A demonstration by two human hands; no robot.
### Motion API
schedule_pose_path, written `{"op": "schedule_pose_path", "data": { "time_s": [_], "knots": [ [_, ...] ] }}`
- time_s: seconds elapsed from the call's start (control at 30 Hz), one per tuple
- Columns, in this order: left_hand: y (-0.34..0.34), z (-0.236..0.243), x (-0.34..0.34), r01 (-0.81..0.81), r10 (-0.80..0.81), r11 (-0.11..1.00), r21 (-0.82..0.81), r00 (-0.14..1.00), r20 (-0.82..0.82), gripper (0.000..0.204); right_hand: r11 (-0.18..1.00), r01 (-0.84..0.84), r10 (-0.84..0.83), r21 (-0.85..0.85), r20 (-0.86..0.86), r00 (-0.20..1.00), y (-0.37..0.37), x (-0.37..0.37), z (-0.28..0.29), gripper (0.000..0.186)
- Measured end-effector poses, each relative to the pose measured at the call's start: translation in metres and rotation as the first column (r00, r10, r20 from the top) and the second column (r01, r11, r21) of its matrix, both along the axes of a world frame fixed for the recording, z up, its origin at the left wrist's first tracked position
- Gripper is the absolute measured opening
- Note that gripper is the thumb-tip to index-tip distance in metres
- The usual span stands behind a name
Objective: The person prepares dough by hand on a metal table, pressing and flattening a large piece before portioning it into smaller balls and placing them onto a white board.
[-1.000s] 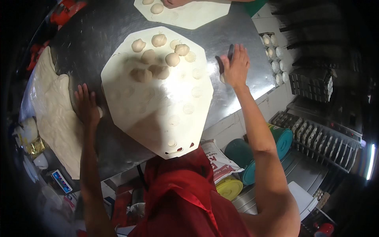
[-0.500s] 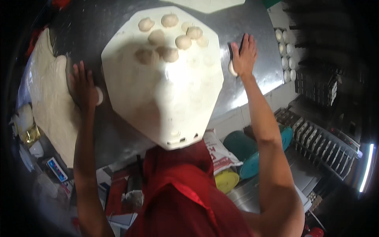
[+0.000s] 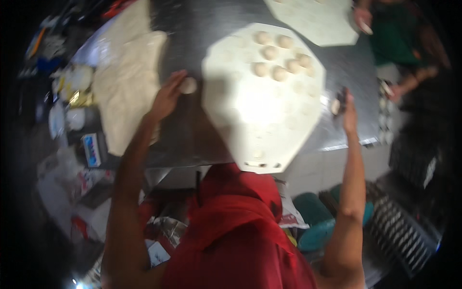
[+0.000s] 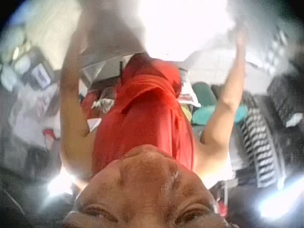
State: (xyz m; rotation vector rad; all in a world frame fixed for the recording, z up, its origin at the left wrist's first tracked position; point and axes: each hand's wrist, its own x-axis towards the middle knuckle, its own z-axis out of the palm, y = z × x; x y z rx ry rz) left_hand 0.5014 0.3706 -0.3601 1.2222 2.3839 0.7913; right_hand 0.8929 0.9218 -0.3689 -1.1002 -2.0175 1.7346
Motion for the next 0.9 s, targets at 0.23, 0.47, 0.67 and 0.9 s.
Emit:
{"op": "schedule_pose_path", "data": {
  "time_s": [0.23, 0.47, 0.67, 0.9],
  "knots": [
    [-0.006, 0.004, 0.005, -0.037, 0.037, 0.999, 0.002, 0.977, -0.212, 0.053, 0.821, -0.305, 0.051, 0.482, 0.47, 0.881, -0.017, -0.011, 0.001, 0.062],
    [0.007, 0.012, 0.031, -0.257, 0.211, 0.961, 0.103, 0.921, 0.327, 0.045, 0.615, -0.374, 0.003, 0.694, 0.472, 0.881, -0.044, 0.006, 0.001, 0.045],
    [-0.001, 0.011, 0.083, -0.608, 0.241, 0.78, 0.148, 0.51, 0.826, 0.048, 0.802, -0.099, -0.136, 0.589, 0.342, 0.93, -0.071, 0.04, 0.005, 0.029],
    [0.045, 0.026, 0.183, -0.547, 0.354, 0.836, -0.051, 0.465, 0.811, 0.028, 0.976, 0.159, -0.197, 0.148, 0.293, 0.936, -0.067, 0.113, 0.039, 0.029]
  ]
}}
